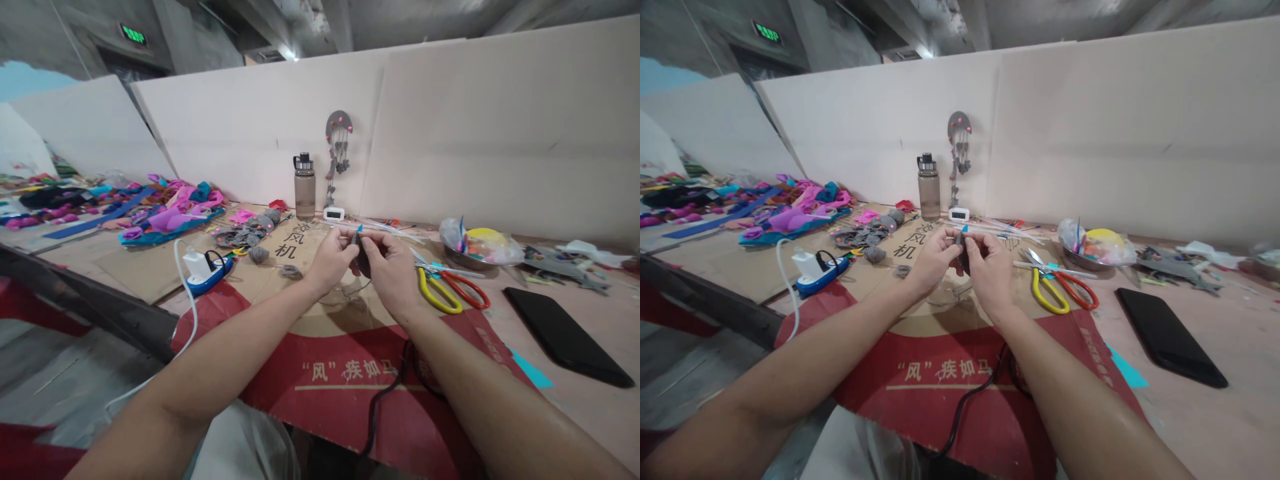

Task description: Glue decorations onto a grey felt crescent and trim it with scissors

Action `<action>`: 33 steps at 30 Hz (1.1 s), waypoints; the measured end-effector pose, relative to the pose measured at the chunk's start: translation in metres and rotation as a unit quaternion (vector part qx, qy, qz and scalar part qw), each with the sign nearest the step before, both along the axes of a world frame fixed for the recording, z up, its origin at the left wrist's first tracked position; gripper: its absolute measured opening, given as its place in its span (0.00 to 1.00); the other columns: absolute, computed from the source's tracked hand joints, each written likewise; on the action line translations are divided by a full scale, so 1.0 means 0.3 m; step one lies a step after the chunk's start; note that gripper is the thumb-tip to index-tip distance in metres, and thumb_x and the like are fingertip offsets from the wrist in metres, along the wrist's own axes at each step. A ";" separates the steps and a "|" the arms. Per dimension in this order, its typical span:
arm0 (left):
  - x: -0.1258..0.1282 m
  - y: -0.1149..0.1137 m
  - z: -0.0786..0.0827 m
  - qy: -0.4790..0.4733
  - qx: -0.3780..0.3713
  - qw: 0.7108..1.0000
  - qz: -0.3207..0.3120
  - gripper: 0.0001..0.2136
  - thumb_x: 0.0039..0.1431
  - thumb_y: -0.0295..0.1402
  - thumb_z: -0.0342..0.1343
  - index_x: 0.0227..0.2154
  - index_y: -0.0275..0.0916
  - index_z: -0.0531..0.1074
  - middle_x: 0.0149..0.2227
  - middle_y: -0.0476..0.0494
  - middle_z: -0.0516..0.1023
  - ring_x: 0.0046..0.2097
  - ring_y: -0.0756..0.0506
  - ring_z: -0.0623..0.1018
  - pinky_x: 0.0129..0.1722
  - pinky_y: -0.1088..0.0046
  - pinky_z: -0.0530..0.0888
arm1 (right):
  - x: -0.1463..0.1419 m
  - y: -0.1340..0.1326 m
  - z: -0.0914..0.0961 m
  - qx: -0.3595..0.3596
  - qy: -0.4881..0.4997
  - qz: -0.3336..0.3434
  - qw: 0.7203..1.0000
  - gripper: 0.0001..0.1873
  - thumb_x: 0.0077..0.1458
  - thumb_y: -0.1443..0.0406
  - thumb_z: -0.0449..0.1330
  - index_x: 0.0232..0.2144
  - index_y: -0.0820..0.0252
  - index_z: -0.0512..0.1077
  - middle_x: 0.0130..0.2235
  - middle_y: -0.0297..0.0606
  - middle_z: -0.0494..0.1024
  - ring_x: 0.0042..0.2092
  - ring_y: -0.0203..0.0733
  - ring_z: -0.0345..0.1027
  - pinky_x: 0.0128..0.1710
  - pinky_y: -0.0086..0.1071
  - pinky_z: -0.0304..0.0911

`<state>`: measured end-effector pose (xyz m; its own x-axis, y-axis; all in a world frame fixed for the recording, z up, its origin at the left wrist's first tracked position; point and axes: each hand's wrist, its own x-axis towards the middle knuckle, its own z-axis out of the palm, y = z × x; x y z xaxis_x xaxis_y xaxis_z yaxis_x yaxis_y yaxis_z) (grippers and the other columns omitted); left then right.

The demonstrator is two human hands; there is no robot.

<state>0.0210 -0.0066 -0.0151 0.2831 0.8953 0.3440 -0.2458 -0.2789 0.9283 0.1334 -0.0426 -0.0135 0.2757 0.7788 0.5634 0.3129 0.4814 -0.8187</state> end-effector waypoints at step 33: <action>-0.105 0.097 0.042 -0.103 -0.070 0.988 0.094 0.05 0.59 0.32 0.59 0.34 0.36 0.71 0.32 0.45 0.80 0.33 0.51 0.80 0.36 0.71 0.80 | 0.059 0.030 0.001 0.019 -0.106 -0.075 0.991 0.08 0.56 0.58 0.58 0.30 0.56 0.66 0.30 0.33 0.71 0.31 0.37 0.63 0.34 0.32 0.60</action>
<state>-0.0105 0.0224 -0.0026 0.0448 0.9680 0.2470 -0.3897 -0.2107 0.8965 0.1511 -0.0335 -0.0131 0.2581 0.7149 0.6499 0.5467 0.4465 -0.7083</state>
